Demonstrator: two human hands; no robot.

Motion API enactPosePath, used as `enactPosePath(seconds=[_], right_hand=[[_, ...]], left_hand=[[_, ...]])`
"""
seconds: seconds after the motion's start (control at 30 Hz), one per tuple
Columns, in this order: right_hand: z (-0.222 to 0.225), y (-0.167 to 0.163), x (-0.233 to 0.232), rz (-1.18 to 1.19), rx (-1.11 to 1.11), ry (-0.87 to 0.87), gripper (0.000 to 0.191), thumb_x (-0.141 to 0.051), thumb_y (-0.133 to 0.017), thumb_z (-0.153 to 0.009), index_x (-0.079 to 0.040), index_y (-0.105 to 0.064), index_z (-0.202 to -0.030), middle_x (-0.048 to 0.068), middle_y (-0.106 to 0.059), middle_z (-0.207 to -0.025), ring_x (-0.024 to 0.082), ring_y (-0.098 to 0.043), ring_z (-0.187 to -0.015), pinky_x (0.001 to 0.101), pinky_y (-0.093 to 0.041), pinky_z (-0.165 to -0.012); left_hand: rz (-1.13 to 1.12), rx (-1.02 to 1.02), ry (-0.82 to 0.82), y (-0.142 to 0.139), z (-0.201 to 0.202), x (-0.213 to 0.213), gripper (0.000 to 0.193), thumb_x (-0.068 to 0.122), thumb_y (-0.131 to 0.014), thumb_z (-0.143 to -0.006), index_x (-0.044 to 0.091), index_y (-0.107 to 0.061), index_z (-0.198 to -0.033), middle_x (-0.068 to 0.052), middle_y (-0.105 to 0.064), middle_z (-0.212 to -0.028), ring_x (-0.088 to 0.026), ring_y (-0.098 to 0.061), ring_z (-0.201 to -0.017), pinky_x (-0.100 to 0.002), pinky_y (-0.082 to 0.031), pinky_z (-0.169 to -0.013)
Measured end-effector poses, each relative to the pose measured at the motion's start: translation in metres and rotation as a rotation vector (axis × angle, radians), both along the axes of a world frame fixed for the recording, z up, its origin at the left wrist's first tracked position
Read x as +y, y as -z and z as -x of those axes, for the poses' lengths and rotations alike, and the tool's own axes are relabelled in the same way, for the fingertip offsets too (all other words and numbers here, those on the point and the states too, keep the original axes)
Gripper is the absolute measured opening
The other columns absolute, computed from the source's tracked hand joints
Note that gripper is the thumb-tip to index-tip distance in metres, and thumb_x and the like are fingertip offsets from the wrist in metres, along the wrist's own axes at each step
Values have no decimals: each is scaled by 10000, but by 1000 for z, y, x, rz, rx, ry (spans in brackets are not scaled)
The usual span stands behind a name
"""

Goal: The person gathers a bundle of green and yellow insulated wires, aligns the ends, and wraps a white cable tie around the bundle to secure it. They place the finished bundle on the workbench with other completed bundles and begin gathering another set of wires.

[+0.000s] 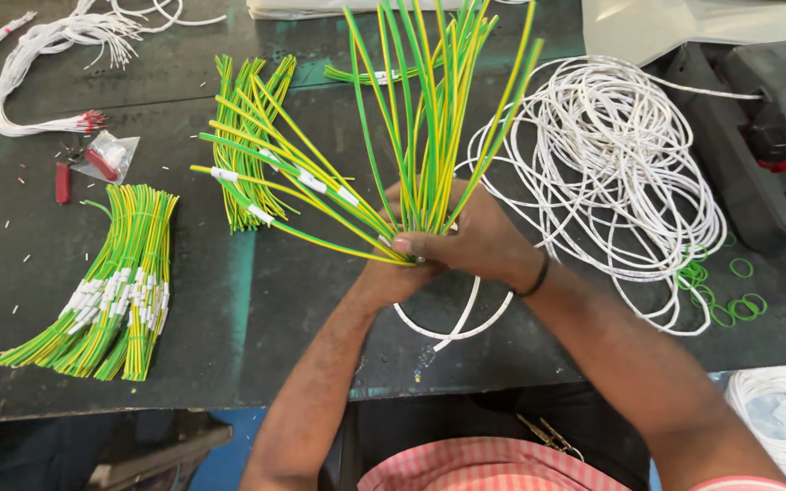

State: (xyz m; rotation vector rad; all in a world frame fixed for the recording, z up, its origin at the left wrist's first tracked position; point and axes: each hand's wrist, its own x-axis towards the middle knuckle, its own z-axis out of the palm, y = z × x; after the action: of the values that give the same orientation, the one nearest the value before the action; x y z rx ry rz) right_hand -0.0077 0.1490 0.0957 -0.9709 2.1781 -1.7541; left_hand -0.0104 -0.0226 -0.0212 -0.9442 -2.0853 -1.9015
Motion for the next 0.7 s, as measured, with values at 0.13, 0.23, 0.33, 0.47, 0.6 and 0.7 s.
enactPosePath(seconds=[0.13, 0.23, 0.33, 0.47, 0.6, 0.7], right_hand=[[0, 7, -4, 27, -142, -11, 618, -247, -870, -817, -59, -614, -1347, 79, -791, -1159, 117, -646, -815, 281, -510, -669], [5, 14, -4, -69, -305, -112, 573, -200, -893, -785, -30, -669, -1284, 129, -724, -1005, 146, -613, -675, 287, -465, -520], [8, 23, -4, 44, -130, -223, 405, -161, -860, -872, 6, -716, -1212, 115, -742, -1103, 132, -677, -886, 270, -542, -720], [8, 33, -1, 146, -296, -222, 334, -136, -788, -870, 3, -704, -1162, 54, -768, -1112, 112, -740, -887, 270, -583, -695], [9, 39, 2, 208, -179, -372, 179, -81, -788, -976, 26, -734, -1109, 112, -780, -956, 168, -741, -886, 312, -587, -770], [12, 41, -1, 242, -297, -396, 250, -91, -767, -935, 7, -660, -1139, 87, -744, -913, 167, -746, -813, 299, -593, -709]], left_hand=[[74, 94, -30, 6, 4, -5, 531, -12, -820, -730, 75, -676, -1234, -105, -654, -1283, -253, -641, -1220, -417, -541, -996], [291, -86, 68, 14, 5, -7, 570, 26, -814, -721, 100, -672, -1268, -72, -675, -1275, -230, -657, -1192, -374, -574, -944], [280, -162, 181, 20, 2, -9, 377, 103, -878, -843, 144, -788, -1206, -48, -815, -1104, -189, -763, -1116, -373, -616, -1040], [300, -174, 199, 10, 3, -19, 755, 181, -976, -683, 90, -606, -1336, -86, -687, -1298, -223, -619, -1256, -389, -480, -1084], [405, -279, 312, -28, 10, -58, 980, 268, -940, -621, 35, -500, -1465, -89, -653, -1368, -240, -586, -1314, -394, -444, -1129], [-159, -354, 505, -64, 12, -81, 1129, 578, -883, -716, -65, -398, -1507, -110, -473, -1544, -238, -419, -1478, -439, -273, -1257]])
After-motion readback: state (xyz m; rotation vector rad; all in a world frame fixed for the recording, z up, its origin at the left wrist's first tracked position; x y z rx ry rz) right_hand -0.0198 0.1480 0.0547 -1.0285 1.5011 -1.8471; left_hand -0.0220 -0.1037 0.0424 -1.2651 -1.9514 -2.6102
